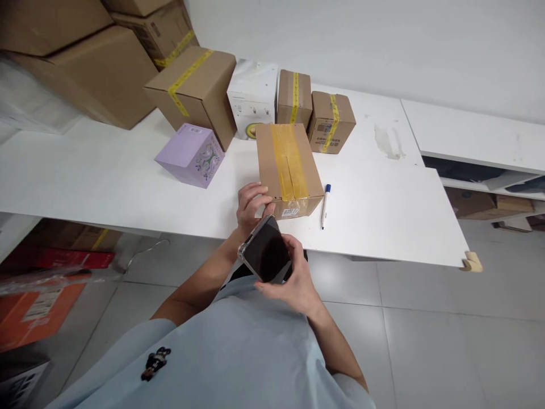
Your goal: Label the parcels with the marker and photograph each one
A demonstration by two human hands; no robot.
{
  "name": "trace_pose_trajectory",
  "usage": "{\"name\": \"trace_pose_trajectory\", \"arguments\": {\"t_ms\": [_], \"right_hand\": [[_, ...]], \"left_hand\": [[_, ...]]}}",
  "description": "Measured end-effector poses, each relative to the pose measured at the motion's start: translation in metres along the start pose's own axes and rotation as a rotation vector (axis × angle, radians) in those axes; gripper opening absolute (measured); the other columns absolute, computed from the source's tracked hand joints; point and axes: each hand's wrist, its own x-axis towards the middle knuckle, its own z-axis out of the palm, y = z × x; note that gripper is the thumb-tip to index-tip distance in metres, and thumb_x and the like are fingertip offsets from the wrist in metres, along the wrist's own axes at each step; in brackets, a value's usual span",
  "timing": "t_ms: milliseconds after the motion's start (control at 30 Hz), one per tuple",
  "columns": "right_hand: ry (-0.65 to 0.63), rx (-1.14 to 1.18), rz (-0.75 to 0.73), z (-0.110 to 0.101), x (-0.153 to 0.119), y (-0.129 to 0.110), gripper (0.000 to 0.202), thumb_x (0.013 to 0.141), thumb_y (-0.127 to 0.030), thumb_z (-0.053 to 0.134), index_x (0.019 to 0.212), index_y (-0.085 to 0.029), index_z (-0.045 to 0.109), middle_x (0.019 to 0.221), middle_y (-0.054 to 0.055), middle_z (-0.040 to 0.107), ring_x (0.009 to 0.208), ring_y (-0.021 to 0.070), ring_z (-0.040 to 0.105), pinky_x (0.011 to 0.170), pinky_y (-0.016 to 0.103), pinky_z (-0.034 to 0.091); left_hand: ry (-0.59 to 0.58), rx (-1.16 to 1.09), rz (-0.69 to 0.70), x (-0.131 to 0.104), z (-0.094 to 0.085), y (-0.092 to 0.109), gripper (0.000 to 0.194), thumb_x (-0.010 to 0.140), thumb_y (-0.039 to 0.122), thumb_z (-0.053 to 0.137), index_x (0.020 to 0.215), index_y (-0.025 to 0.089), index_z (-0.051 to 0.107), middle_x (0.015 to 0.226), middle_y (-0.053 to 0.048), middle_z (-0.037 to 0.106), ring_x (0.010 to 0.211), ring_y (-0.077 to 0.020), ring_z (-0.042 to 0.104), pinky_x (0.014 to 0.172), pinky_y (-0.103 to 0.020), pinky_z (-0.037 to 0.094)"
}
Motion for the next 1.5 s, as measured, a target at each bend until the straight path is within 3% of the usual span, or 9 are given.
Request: {"name": "trace_pose_trajectory", "arguments": {"t_ms": [333,467,700,900,1100,1267,1500], "right_hand": [[0.247,-0.129,-0.126,0.008,0.028,-0.009,0.081,0.060,-0.038,0.088,0.128,-0.028,0.043,0.127,0.008,0.054,0.118,0.0268,0.055,0.103,0.047,0.046],[0.290,-0.165,-0.163,0.008,0.037,-0.010,0.082,0.060,-0.041,0.087,0.128,-0.027,0.043,0.125,0.008,0.055,0.116,0.0267,0.057,0.101,0.047,0.049],[0.355,-0.335,-0.232,0.013,0.043,-0.010,0.082,0.065,-0.046,0.082,0.133,-0.023,0.042,0.128,0.011,0.058,0.118,0.0282,0.059,0.099,0.049,0.052],[0.417,-0.489,-0.285,0.015,0.041,-0.003,0.084,0.068,-0.052,0.079,0.137,-0.023,0.041,0.131,0.014,0.058,0.121,0.0306,0.059,0.099,0.052,0.052],[0.489,-0.583,-0.309,0.016,0.042,-0.002,0.082,0.069,-0.053,0.078,0.137,-0.023,0.041,0.127,0.014,0.060,0.116,0.0306,0.062,0.093,0.052,0.054],[0.547,-0.649,-0.349,0.014,0.046,0.002,0.082,0.069,-0.053,0.077,0.136,-0.022,0.040,0.122,0.014,0.060,0.111,0.0306,0.063,0.088,0.050,0.056],[0.621,-0.737,-0.326,0.015,0.053,0.005,0.086,0.067,-0.061,0.075,0.134,-0.020,0.041,0.116,0.014,0.061,0.104,0.0321,0.063,0.083,0.052,0.054]], "left_hand": [[-0.015,-0.042,-0.004,0.004,-0.007,0.003,0.006,0.098,0.028,0.055,0.102,0.024,0.058,0.106,-0.004,0.064,0.114,-0.0205,0.061,0.093,-0.042,0.060],[-0.007,-0.031,-0.016,0.001,-0.004,0.000,0.009,0.100,0.031,0.052,0.102,0.026,0.058,0.106,-0.004,0.065,0.114,-0.0214,0.062,0.092,-0.044,0.060],[0.006,-0.230,-0.069,-0.005,-0.002,-0.005,0.020,0.099,0.044,0.050,0.110,0.028,0.058,0.112,-0.004,0.064,0.118,-0.0205,0.059,0.098,-0.044,0.056],[0.004,-0.199,-0.074,-0.003,-0.003,-0.003,0.017,0.099,0.043,0.052,0.104,0.028,0.059,0.111,-0.003,0.064,0.117,-0.0196,0.059,0.097,-0.042,0.057],[-0.038,-0.168,-0.095,-0.009,0.000,-0.007,0.033,0.100,0.053,0.045,0.101,0.023,0.059,0.111,-0.007,0.064,0.118,-0.0211,0.058,0.099,-0.044,0.055],[0.003,-0.119,-0.040,-0.007,0.000,-0.006,0.029,0.101,0.050,0.045,0.110,0.026,0.058,0.110,-0.006,0.064,0.116,-0.0218,0.060,0.095,-0.044,0.057],[0.018,-0.147,-0.024,-0.003,-0.001,-0.003,0.045,0.102,0.057,0.030,0.126,0.027,0.054,0.113,-0.007,0.063,0.117,-0.0232,0.059,0.097,-0.042,0.056]]}}
